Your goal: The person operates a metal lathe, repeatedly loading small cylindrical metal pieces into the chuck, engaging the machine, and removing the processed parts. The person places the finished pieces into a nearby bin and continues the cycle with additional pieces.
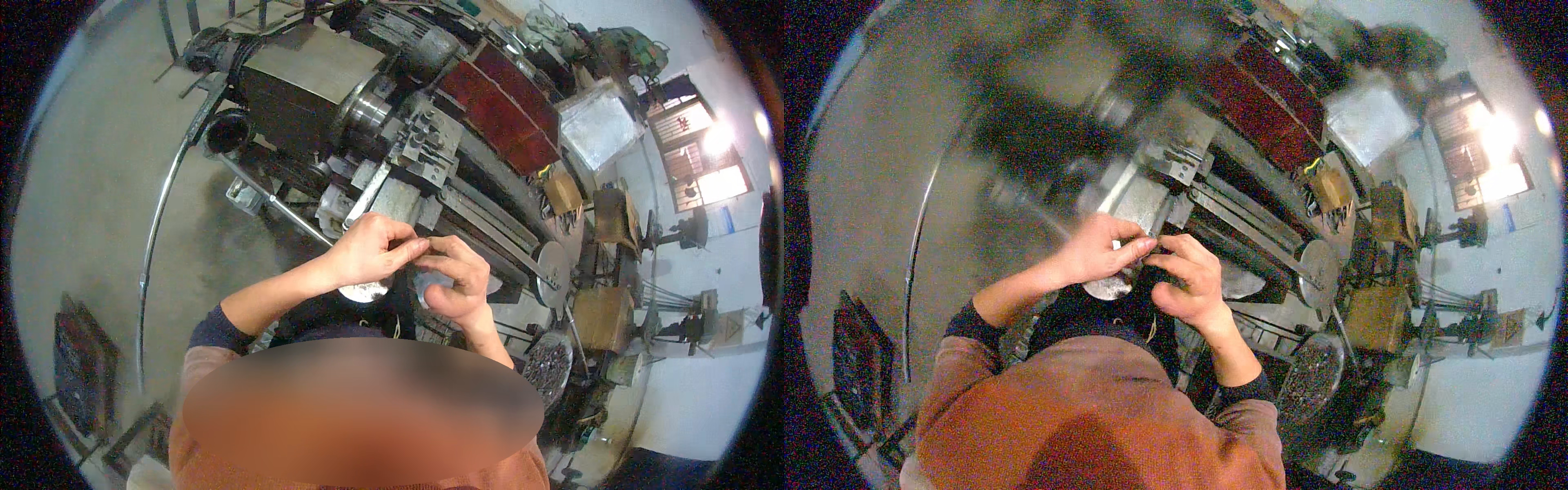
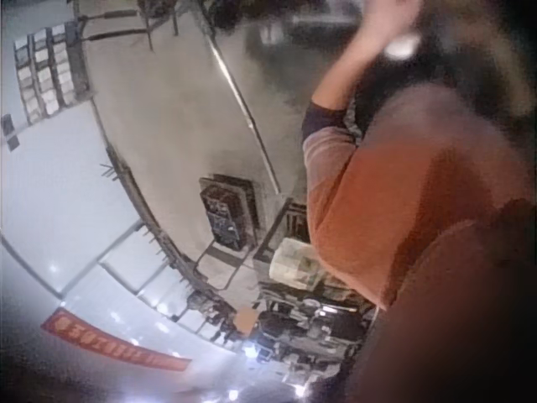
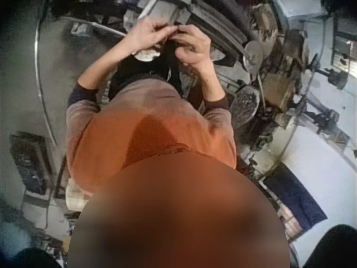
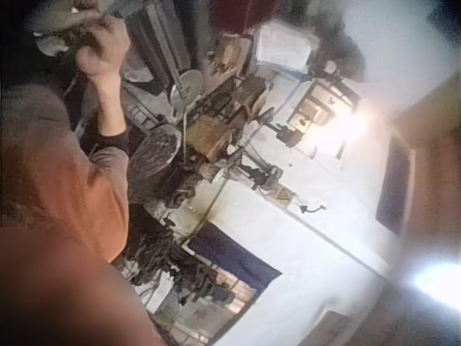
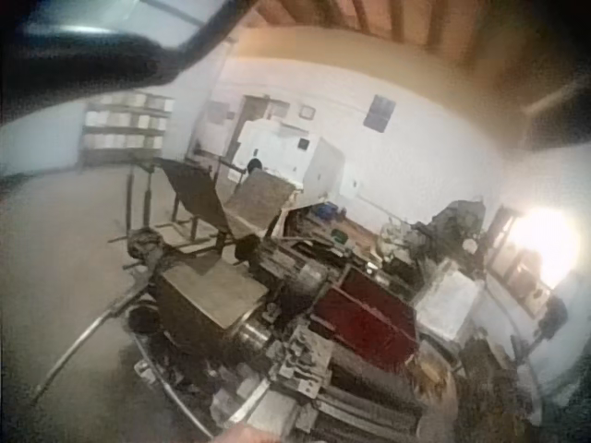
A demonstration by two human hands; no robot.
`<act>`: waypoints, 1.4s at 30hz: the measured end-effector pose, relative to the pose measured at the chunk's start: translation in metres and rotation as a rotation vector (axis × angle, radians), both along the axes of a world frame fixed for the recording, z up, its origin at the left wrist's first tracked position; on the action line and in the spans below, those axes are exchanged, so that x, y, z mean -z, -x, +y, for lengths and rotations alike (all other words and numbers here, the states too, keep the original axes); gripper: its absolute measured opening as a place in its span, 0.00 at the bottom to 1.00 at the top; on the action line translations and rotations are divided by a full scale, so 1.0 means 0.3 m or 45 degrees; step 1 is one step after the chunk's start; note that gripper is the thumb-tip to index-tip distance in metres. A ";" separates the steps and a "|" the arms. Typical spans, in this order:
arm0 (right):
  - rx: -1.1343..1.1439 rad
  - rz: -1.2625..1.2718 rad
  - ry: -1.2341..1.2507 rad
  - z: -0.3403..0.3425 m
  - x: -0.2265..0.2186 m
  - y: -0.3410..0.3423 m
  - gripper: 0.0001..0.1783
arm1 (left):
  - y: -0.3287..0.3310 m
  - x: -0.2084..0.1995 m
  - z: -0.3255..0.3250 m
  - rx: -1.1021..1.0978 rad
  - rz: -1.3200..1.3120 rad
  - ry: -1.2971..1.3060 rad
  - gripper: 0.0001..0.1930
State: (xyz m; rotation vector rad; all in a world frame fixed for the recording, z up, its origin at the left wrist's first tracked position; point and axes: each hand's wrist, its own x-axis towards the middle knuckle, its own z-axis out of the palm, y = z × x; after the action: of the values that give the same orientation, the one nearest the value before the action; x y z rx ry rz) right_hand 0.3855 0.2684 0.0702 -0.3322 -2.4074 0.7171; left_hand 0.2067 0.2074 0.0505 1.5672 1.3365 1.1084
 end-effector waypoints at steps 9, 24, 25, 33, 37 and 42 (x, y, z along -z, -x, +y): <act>-0.097 -0.169 -0.289 0.253 -0.056 0.217 0.14 | 0.340 -0.020 -0.049 -0.223 0.677 -0.181 0.14; 0.390 -1.146 -0.557 0.553 0.060 0.549 0.16 | 0.717 0.156 -0.732 -1.236 0.852 0.529 0.20; 0.367 -1.150 -0.552 0.552 0.056 0.547 0.17 | 0.701 0.178 -0.737 -1.257 0.828 0.562 0.20; 0.216 -1.105 -0.545 0.542 0.027 0.537 0.20 | 0.710 0.210 -0.730 -1.288 1.058 0.435 0.17; 0.224 -1.077 -0.518 0.540 0.025 0.539 0.18 | 0.751 0.240 -0.730 -1.249 1.278 0.473 0.13; 0.203 -1.048 -0.495 0.544 0.030 0.541 0.18 | 1.117 0.213 -0.812 -1.289 1.757 0.758 0.06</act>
State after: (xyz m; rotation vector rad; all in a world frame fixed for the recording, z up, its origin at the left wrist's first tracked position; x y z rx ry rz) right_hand 0.2231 0.4315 0.0611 -0.7551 -3.1484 -0.0029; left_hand -0.1283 -0.0363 -0.0132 1.0451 3.1809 -0.2189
